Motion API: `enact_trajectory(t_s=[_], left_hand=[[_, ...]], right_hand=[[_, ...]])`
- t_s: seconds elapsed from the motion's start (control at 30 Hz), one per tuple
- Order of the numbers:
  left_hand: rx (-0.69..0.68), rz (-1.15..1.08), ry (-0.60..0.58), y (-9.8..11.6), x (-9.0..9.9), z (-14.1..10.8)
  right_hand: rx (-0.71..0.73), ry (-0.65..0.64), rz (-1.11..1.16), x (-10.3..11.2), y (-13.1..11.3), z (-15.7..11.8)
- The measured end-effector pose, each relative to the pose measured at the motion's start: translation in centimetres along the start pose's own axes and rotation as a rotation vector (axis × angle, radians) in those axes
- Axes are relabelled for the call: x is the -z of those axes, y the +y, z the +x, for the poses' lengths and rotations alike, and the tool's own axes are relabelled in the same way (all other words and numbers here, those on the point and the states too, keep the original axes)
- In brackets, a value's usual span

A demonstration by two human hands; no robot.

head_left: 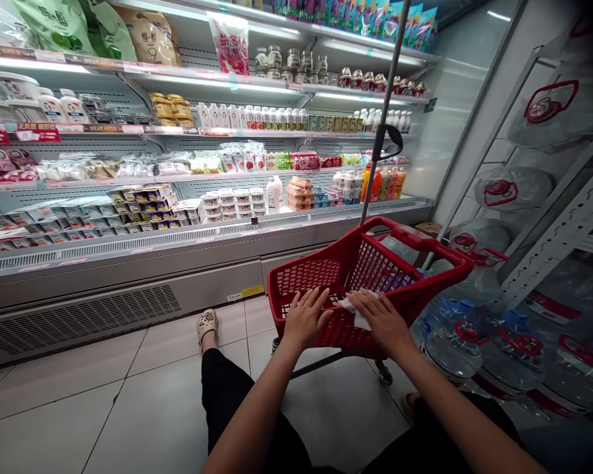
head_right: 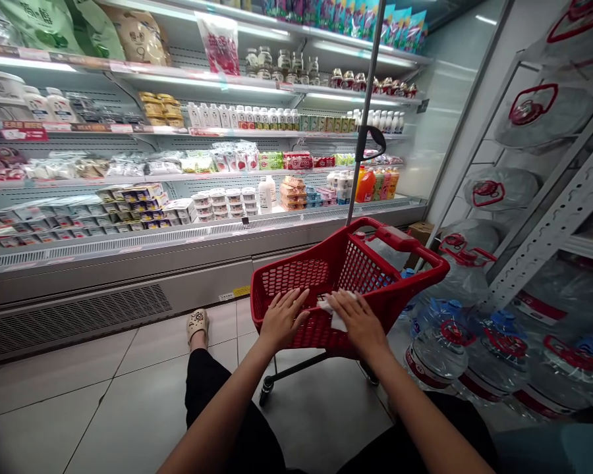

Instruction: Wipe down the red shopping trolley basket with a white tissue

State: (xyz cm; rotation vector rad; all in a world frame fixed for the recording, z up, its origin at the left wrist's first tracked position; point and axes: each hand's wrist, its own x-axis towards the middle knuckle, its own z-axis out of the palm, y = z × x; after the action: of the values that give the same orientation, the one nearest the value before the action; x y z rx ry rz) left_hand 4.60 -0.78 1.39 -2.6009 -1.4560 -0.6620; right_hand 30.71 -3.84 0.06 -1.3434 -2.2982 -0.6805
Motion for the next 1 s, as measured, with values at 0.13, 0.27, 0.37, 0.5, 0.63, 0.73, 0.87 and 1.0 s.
enact_trajectory(t_s=[0.13,0.27,0.37,0.5,0.63,0.73,0.87,1.0], left_hand=[[-0.019,0.042,0.004,-1.3,0.1,0.6],[0.014,0.055,-0.003,-2.3,0.2,1.3],[0.06,0.053,0.002,-2.7,0.2,1.6],[0.102,0.049,0.005,-2.6,0.3,1.5],[0.1,0.056,-0.012,-2.2,0.3,0.8],[0.081,0.045,-0.016,-1.7,0.3,0.3],[0.097,0.012,-0.043,-0.7,0.1,0.2],[0.098,-0.041,-0.075,1.1,-0.2,0.2]], right_hand=[[-0.119,0.031,-0.1,2.0,6.5,-1.8],[-0.195,0.056,-0.186,3.9,10.0,-2.9],[-0.244,0.058,-0.17,4.2,9.5,-3.1],[-0.252,0.061,-0.099,2.6,5.7,-2.6],[-0.172,0.036,-0.035,0.4,1.2,-1.2],[-0.166,0.009,0.004,-0.4,-0.4,-0.1],[-0.137,-0.011,0.025,-0.7,1.0,0.8],[-0.183,0.001,0.062,-2.0,2.6,1.7]])
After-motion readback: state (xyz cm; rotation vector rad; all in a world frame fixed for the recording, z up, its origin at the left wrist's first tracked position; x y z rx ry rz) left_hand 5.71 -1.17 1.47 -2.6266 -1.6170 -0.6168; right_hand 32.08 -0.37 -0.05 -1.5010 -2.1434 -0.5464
